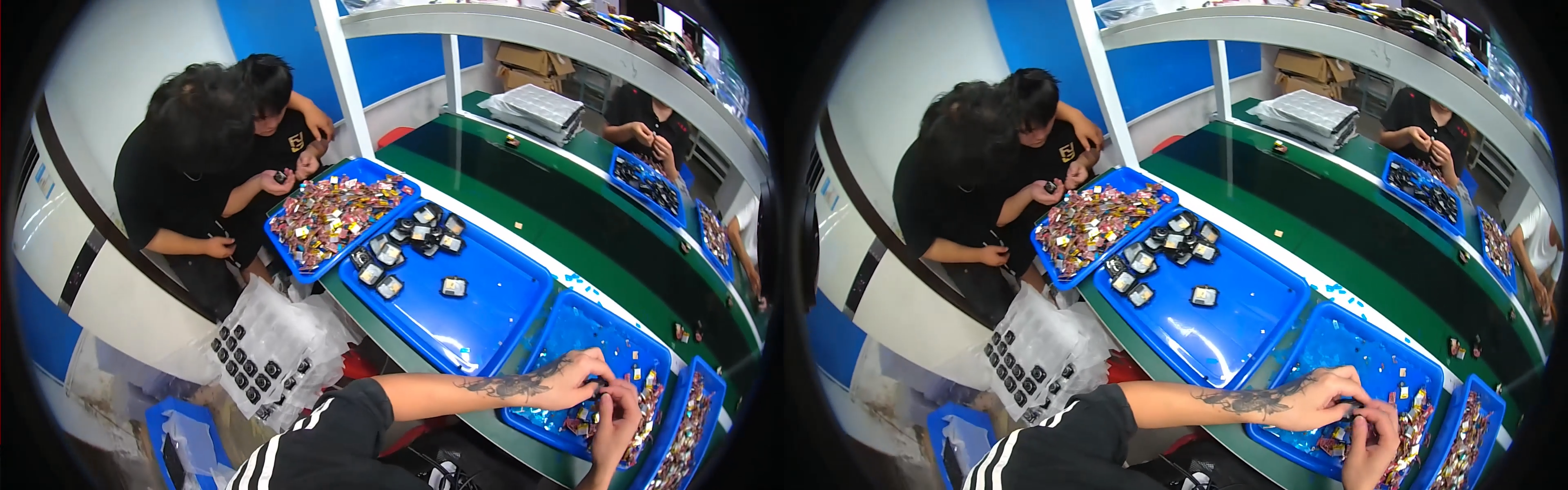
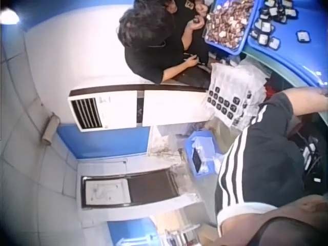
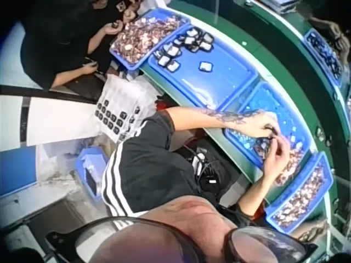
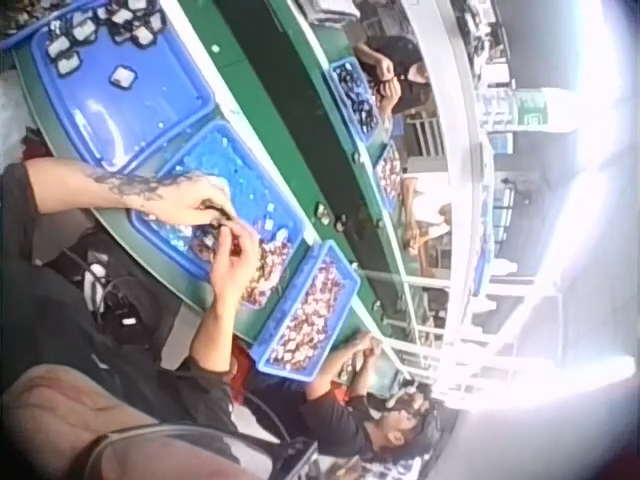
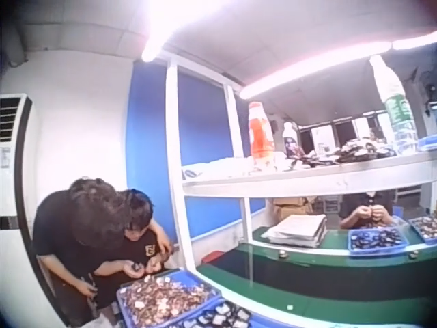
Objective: Assembling small electronic components, specifically inserting small chips or parts into a larger casing.
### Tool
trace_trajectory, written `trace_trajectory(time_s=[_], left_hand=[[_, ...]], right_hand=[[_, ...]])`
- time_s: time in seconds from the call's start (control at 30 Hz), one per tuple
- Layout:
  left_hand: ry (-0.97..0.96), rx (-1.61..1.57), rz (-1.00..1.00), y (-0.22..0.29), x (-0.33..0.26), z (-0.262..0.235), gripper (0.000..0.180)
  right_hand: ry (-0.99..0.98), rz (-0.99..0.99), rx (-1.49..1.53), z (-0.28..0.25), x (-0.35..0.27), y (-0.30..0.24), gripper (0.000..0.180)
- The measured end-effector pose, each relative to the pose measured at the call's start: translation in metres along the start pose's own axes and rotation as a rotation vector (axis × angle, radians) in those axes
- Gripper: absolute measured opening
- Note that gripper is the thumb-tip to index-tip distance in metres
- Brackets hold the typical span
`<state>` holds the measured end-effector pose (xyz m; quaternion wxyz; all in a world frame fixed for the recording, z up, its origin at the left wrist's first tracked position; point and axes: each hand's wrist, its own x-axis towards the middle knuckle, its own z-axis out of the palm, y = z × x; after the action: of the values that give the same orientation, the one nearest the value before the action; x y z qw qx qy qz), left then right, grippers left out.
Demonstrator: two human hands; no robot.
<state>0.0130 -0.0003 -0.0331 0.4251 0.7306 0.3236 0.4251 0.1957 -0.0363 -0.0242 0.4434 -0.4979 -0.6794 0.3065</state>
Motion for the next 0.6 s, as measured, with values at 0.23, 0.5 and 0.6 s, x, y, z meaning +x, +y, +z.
trace_trajectory(time_s=[0.23, 0.5, 0.6], left_hand=[[0.074, -0.505, -0.114, 0.016, 0.001, -0.023, 0.052], [0.035, -0.658, -0.159, 0.005, 0.004, -0.017, 0.043], [-0.033, -0.631, -0.172, 0.007, 0.001, -0.015, 0.041]], right_hand=[[0.235, 0.232, 0.745, 0.033, 0.013, -0.006, 0.013], [0.218, 0.019, 0.216, 0.01, 0.01, -0.03, 0.02], [0.181, -0.052, 0.021, 0.006, 0.014, -0.046, 0.019]])
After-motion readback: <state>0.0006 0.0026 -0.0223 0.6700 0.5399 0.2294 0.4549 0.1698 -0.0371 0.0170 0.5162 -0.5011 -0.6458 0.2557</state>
